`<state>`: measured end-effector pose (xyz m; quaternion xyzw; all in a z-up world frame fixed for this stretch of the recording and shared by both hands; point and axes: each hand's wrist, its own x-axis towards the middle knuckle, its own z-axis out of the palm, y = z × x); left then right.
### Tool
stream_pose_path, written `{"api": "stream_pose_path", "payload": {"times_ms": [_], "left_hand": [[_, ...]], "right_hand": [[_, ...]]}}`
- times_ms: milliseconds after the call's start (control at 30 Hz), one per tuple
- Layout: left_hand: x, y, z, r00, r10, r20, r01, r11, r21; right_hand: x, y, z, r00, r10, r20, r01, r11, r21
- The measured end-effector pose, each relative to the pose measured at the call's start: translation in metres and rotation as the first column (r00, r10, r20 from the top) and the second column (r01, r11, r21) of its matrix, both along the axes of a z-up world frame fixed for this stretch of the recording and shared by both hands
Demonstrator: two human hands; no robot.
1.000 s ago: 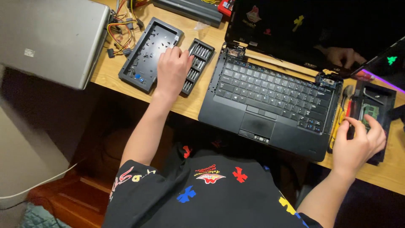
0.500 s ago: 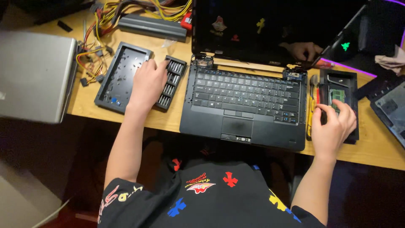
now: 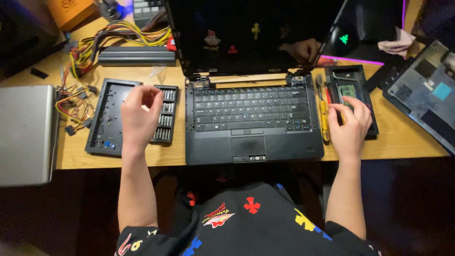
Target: Repairing or assembling a laptop on a workbench.
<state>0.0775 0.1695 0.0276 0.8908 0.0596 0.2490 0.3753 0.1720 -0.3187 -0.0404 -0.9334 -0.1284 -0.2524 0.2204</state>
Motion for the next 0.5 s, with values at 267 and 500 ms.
{"api": "stream_pose_path", "payload": {"times_ms": [267,500], "left_hand": [[-0.031,-0.103,0.009,0.808,-0.418,0.416,0.589,0.611,-0.529],[-0.036,-0.165,-0.027,0.776,-0.448,0.445,0.594,0.278,-0.755]], "right_hand": [[-0.043,0.027,0.037,0.964,0.245,0.106,-0.266,0.851,0.453],[-0.083,0.069,0.028,0.599,0.750,-0.282,-0.439,0.601,0.668]]}}
